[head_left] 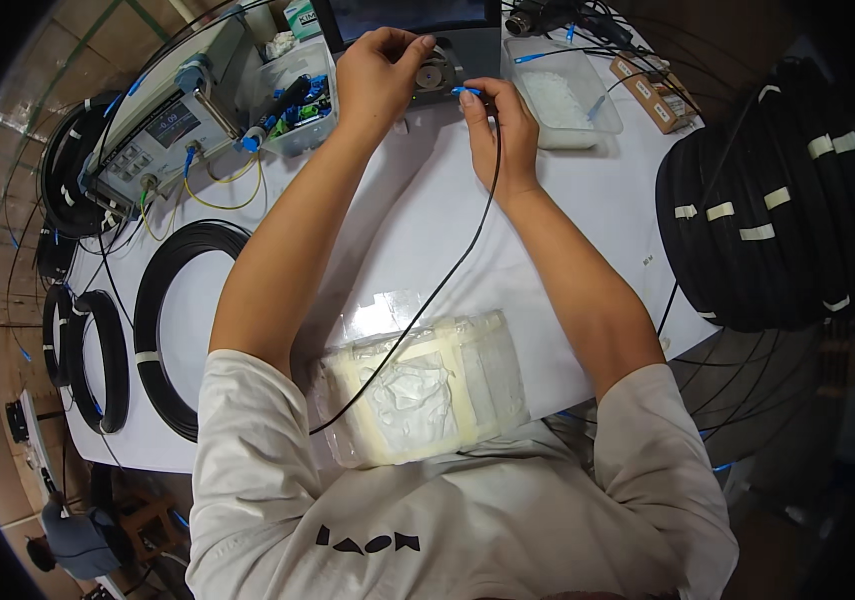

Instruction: Inspecting an electronic component using a probe while observing results on a monitor.

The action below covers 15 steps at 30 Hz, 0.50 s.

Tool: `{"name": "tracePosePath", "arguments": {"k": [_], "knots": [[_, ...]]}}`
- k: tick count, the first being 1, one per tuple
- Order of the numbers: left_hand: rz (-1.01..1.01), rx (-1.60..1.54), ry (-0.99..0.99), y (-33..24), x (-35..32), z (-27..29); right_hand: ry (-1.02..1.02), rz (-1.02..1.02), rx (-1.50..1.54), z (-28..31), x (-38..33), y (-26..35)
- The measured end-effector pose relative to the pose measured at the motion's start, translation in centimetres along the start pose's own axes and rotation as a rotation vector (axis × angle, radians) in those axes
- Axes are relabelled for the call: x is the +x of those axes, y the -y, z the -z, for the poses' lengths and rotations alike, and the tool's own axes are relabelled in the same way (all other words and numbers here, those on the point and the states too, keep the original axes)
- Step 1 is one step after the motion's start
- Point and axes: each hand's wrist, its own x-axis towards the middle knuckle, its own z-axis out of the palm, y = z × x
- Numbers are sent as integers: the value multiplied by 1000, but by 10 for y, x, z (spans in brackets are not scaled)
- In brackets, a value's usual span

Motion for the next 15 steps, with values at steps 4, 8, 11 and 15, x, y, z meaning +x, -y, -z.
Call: {"name": "tracePosePath", "arguments": {"k": [4, 8, 11, 15], "knots": [[-57, 41, 33, 3, 1, 2, -7, 8, -16, 0, 0, -3], [-154, 149, 13, -4, -7, 2, -9, -5, -17, 2, 0, -1], [-114, 165, 15, -9, -8, 2, -7, 9, -17, 1, 1, 0], [-73, 174, 57, -8, -4, 4, -10, 16, -11, 1, 1, 2]]}}
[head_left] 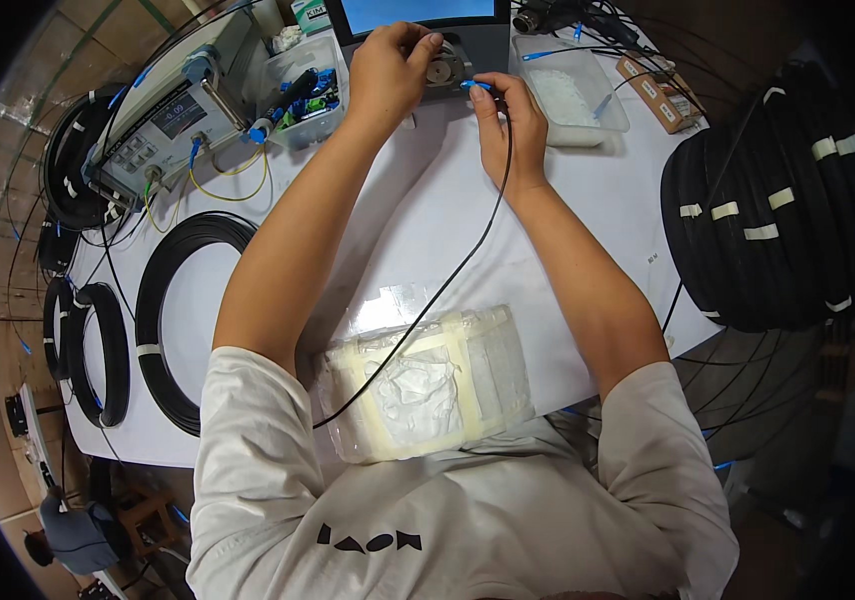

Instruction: Inspecting an electronic component using a probe while observing results on a monitor.

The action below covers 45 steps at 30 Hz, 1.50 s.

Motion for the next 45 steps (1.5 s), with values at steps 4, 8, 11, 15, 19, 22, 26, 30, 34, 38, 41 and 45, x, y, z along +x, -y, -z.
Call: {"name": "tracePosePath", "arguments": {"k": [4, 8, 11, 15, 19, 22, 26, 30, 34, 38, 41, 45], "knots": [[-35, -45, -4, 7, -1, 0, -5, 4, -8, -1, -1, 1], [-95, -31, -16, 8, -1, 0, -1, -14, 13, -2, -1, 0], [-31, -41, 5, 3, 0, 0, 0, -6, 16, -2, -1, -2], [113, 21, 24, -9, 0, -3, -9, 45, 16, -2, -1, -3], [-58, -177, -133, 12, 0, -7, -7, 53, 16, -6, 1, 5], [-134, -100, -96, 13, -3, -5, -16, 54, 2, -5, 2, 5], [63, -95, 3, -3, -4, -5, -39, 161, 11, -4, 3, 5], [-53, -176, -100, 8, -3, -6, -32, 158, 28, -9, 3, 6], [-70, -150, -64, 9, -3, -6, -16, 142, 10, -7, 2, 3], [26, -117, -11, 3, -2, -5, -24, 148, 13, -6, 2, 1], [62, -137, -8, 3, -3, -7, -27, 133, 20, -5, 1, 1], [-74, -194, -94, 11, -3, -8, -25, 130, 11, -7, 1, 2]]}}
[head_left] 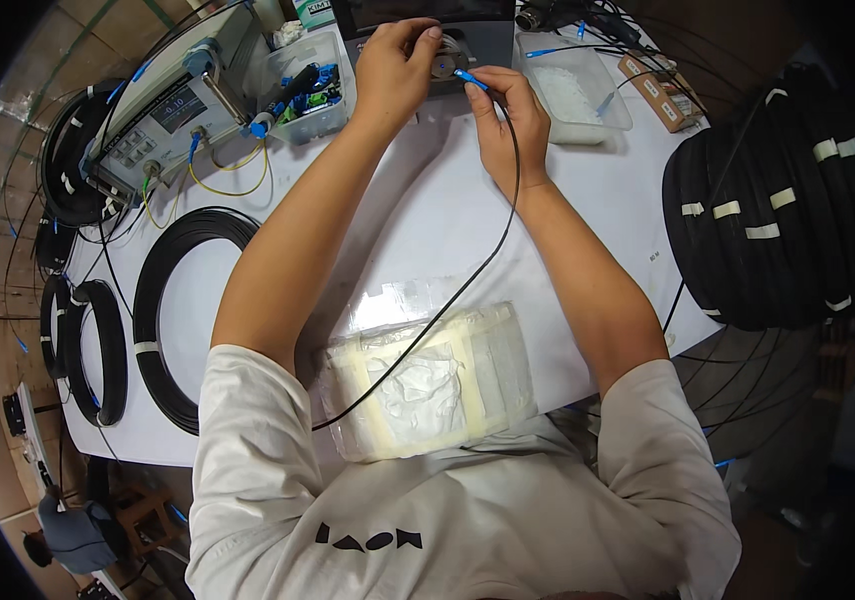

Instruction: Inspecting an electronic component using a probe while observing results on a monitor.

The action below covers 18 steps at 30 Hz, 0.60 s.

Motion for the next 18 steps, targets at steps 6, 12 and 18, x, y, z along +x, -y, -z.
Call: {"name": "tracePosePath", "arguments": {"k": [6, 12, 18], "knots": [[79, 106, 53, -5, -1, 0, 1, 3, 6, 2, -1, -1], [124, 48, -10, -10, -3, -6, -1, -2, -10, 3, 0, 0], [29, 78, -3, 0, -3, -4, 3, -1, 5, 1, 0, -1]]}}
